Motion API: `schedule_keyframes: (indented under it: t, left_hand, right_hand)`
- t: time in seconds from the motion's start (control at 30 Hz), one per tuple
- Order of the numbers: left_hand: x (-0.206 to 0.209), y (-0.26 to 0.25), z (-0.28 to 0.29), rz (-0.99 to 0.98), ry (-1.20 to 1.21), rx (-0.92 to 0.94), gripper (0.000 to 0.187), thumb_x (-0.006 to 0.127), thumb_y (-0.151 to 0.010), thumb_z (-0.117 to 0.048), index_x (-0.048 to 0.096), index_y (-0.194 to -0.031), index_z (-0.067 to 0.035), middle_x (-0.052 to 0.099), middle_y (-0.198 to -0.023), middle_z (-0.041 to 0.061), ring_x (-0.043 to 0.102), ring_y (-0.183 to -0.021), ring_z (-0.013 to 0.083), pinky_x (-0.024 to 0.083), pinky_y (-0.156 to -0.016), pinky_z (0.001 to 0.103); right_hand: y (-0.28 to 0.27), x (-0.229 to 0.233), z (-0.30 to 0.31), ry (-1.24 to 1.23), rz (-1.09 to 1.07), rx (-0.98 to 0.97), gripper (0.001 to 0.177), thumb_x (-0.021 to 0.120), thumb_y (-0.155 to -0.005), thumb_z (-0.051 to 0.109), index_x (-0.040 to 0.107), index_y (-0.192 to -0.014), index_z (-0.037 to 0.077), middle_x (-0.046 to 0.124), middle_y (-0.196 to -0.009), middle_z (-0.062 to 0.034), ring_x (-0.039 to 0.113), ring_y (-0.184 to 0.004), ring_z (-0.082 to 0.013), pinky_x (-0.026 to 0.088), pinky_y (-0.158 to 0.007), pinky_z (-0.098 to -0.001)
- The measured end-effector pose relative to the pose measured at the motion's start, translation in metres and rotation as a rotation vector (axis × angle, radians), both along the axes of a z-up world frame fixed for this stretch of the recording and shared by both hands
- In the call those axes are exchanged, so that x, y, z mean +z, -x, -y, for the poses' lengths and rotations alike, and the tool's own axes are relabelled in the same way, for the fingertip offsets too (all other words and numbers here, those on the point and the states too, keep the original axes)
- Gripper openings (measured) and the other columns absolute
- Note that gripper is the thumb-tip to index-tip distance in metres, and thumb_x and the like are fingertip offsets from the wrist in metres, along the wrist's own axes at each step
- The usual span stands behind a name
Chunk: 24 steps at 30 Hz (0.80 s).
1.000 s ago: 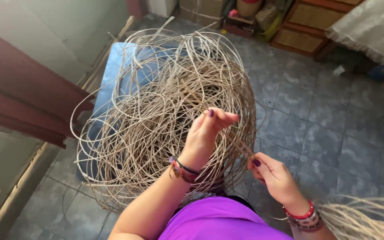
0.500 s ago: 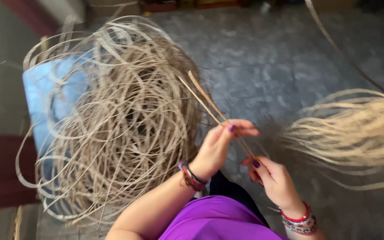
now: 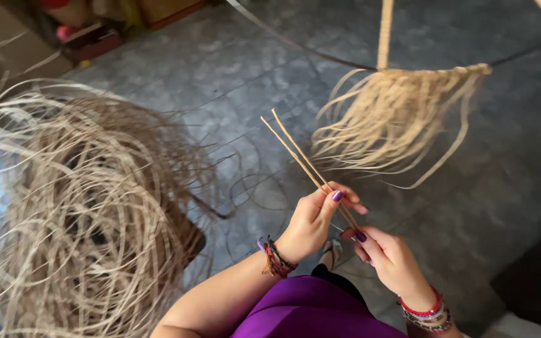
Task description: Weaving natural fiber strands onto a metal frame to create a decorative fringe
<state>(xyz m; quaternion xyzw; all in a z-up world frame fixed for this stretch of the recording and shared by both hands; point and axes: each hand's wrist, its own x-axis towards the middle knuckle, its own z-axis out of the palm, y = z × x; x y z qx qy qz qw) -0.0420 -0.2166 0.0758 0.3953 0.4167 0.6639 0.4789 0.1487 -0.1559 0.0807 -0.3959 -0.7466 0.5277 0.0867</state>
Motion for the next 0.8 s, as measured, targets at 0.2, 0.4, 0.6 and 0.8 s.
schedule_keyframes:
  t: [0.2,0.4,0.6,0.8]
  left_hand:
    - [0.010,-0.051,-0.057,-0.809,0.331,-0.125,0.059,0.036,-0.107,-0.049,0.063,-0.075,-0.008,0.066,-0.067,0.019,0.065,-0.074,0.0460,0.044,-0.067,0.050]
    - [0.070,-0.119,-0.092,-1.293,-0.537,-0.041,0.051,0.068,-0.095,-0.042,0.059,-0.132,-0.009,0.058,-0.146,0.017,0.059,-0.134,0.0372,0.046,-0.108,0.046]
    - [0.037,-0.160,-0.135,-1.461,-0.382,-0.305,0.006,0.051,-0.094,-0.013,0.056,-0.096,-0.016,0.063,-0.073,-0.001,0.063,-0.048,0.0244,0.044,-0.037,0.041]
    - [0.002,-0.065,-0.148,-1.793,0.143,-0.022,0.006,0.054,-0.098,-0.023,0.055,-0.100,-0.018,0.067,-0.063,0.001,0.069,-0.050,0.0300,0.052,-0.041,0.046]
  right_hand:
    - [-0.087,0.009,-0.052,-0.176,0.103,-0.043,0.036,0.045,-0.104,0.028,0.074,-0.088,0.013,0.053,-0.057,0.0007,0.045,-0.047,-0.0118,0.038,-0.051,-0.0271]
    - [-0.159,0.029,-0.102,-0.271,0.333,0.099,0.022,0.052,-0.098,0.020,0.070,-0.086,0.014,0.081,-0.080,-0.0035,0.079,-0.070,-0.0232,0.052,-0.064,-0.0380]
    - [-0.219,0.049,-0.134,-0.494,0.373,0.106,0.011,0.059,-0.094,0.020,0.070,-0.092,0.020,0.075,-0.068,-0.0021,0.075,-0.059,-0.0221,0.049,-0.062,-0.0351]
    - [-0.313,0.068,-0.176,-0.384,0.461,-0.244,0.027,0.053,-0.104,0.028,0.067,-0.087,0.012,0.049,-0.059,-0.0012,0.041,-0.054,-0.0144,0.038,-0.059,-0.0276]
